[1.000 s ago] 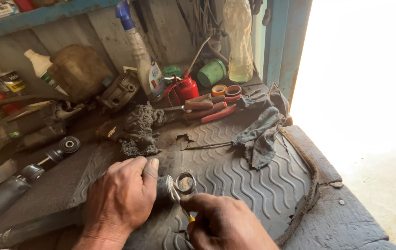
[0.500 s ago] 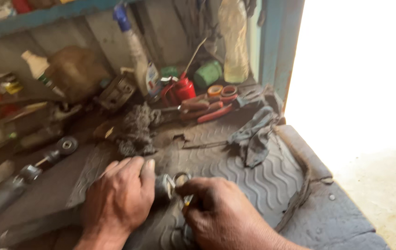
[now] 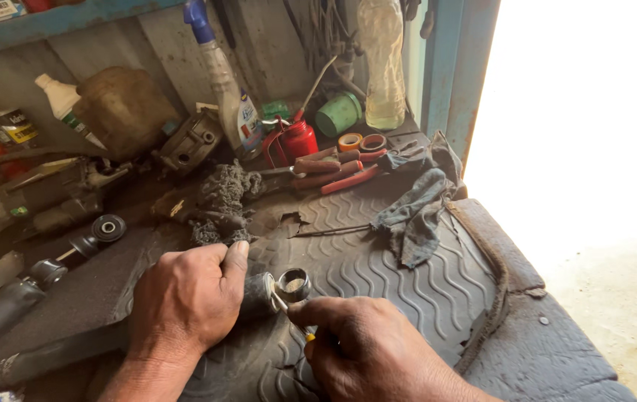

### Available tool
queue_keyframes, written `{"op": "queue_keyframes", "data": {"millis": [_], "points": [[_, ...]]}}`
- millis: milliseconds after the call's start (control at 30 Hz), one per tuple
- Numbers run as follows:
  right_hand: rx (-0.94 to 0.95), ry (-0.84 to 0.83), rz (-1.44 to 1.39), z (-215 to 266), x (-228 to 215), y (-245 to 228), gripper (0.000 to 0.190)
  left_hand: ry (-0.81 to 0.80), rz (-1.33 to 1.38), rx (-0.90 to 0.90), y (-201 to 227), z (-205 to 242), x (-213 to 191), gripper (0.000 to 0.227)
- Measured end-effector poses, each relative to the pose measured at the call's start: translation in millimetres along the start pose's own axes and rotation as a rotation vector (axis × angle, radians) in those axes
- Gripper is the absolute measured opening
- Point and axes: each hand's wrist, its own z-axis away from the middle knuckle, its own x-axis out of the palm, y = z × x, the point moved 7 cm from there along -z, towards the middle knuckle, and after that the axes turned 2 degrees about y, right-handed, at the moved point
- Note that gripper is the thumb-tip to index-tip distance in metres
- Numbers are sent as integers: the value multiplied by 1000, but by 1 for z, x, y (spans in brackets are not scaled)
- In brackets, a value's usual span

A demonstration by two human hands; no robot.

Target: The person uses a screwdriver to pry a small metal clip or component from the end of a black shock absorber tube on a workbench.

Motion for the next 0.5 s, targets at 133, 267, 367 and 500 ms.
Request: {"op": "queue_keyframes", "data": {"millis": [133, 267, 367, 500], "points": [[-150, 82, 1, -3, -1, -9, 32, 121, 11, 84, 6, -1, -6, 54], [-225, 64, 27, -1, -2, -9, 36, 101, 52, 56, 5, -2, -5, 49], [-365, 149, 10, 5, -3, -16, 32, 59, 30, 21, -1, -8, -1, 51], [-299, 138, 90, -3, -4, -11, 32, 92, 38, 66, 6, -6, -3, 49]]}}
